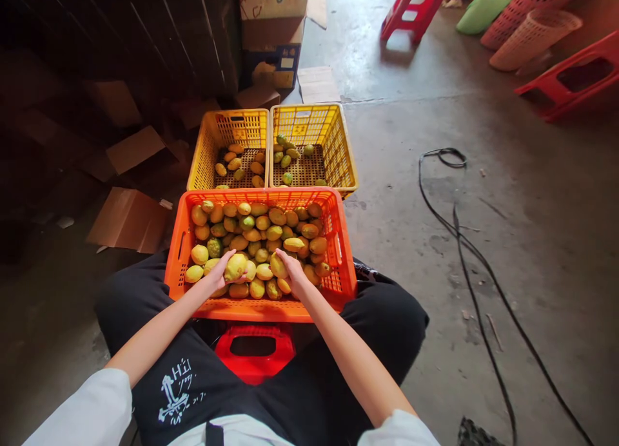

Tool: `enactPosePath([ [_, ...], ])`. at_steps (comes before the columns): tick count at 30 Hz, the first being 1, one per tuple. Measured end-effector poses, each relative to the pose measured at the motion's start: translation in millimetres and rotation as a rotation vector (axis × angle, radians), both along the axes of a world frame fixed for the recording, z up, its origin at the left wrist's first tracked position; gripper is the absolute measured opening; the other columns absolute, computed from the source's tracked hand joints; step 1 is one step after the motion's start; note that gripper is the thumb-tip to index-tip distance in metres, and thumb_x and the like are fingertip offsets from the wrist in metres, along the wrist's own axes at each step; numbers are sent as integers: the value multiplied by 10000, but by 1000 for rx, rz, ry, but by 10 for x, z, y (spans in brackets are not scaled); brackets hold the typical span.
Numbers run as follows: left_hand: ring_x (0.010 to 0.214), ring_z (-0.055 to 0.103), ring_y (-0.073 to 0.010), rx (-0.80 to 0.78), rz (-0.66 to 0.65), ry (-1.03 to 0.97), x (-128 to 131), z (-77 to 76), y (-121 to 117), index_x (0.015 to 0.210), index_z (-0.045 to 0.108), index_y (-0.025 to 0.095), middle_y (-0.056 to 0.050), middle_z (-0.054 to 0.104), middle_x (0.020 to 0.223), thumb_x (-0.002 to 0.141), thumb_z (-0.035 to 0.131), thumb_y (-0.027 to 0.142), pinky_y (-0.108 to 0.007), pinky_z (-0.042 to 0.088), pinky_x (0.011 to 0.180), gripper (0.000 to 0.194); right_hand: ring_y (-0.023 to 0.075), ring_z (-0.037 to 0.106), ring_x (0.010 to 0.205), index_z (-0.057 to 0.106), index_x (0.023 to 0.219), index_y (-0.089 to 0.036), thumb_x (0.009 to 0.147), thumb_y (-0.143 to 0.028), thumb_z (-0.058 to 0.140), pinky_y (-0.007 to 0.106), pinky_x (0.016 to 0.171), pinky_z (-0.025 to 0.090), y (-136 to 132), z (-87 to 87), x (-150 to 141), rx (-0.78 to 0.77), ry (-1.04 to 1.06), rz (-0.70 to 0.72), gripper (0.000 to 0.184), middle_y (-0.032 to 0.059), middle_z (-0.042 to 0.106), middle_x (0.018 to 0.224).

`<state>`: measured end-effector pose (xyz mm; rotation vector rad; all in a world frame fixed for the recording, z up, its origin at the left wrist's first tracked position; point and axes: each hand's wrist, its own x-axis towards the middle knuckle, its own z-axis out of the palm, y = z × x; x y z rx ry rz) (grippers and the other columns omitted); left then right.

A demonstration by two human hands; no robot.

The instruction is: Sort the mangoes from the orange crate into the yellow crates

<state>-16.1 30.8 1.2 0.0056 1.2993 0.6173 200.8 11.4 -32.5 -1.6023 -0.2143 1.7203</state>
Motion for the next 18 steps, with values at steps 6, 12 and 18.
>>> enactPosePath([
  [6, 663, 759, -213, 161, -90, 114, -62, -167, -61, 964, 630, 193, -53, 742, 799, 855, 919, 192, -321, 665, 604, 309, 244, 758, 912, 662, 902, -268, 757, -469, 807, 337, 789, 633, -22, -12, 2, 54, -33, 32, 287, 7, 738, 832],
  [12, 628, 692, -181, 165, -89, 131, -49, -180, -64, 847, 632, 190, -43, 701, 735, 872, 876, 206, -304, 648, 589, 245, 234, 761, 785, 633, 842, -264, 779, -383, 815, 338, 739, 660, 1, 50, -4, 7, 38, -21, 226, 2, 728, 774],
  [18, 590, 657, -180, 110, -46, 157, -44, -160, -40, 780, 623, 210, -3, 661, 644, 880, 809, 280, -278, 615, 545, 222, 248, 805, 785, 649, 966, -257, 914, -425, 709, 329, 667, 651, 17, 70, 21, -119, 0, -52, 185, 43, 787, 847],
])
